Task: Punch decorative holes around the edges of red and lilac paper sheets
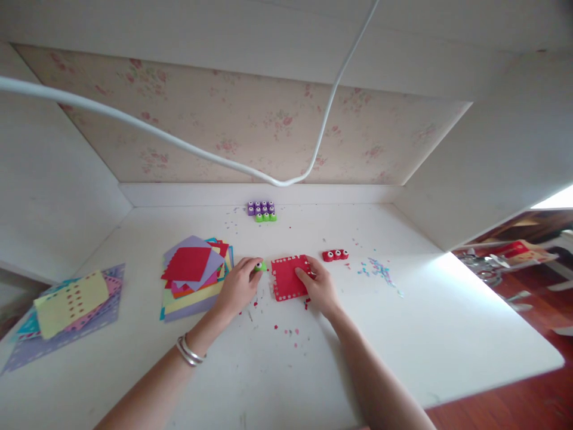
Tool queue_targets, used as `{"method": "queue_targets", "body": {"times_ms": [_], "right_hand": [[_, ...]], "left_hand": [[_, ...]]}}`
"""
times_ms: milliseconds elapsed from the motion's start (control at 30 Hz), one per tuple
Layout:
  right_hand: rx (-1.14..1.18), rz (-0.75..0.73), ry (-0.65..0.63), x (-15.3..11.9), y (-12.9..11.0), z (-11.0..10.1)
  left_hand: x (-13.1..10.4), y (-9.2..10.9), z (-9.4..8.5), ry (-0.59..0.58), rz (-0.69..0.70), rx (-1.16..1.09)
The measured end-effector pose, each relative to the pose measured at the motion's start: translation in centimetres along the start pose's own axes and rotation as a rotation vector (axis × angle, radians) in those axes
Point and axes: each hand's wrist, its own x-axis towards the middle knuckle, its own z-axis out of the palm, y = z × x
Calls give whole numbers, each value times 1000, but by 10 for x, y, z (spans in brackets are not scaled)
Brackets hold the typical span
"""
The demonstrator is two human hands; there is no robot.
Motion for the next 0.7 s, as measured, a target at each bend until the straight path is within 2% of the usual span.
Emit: {"method": "queue_targets", "body": {"times_ms": [233,700], "right_hand": [[172,120,-60,1,-7,1],[66,110,-90,1,-3,1]], "left_hand": [[-12,-8,2,-39,-47,-140],[-12,-4,3,-60,6,-117]]}}
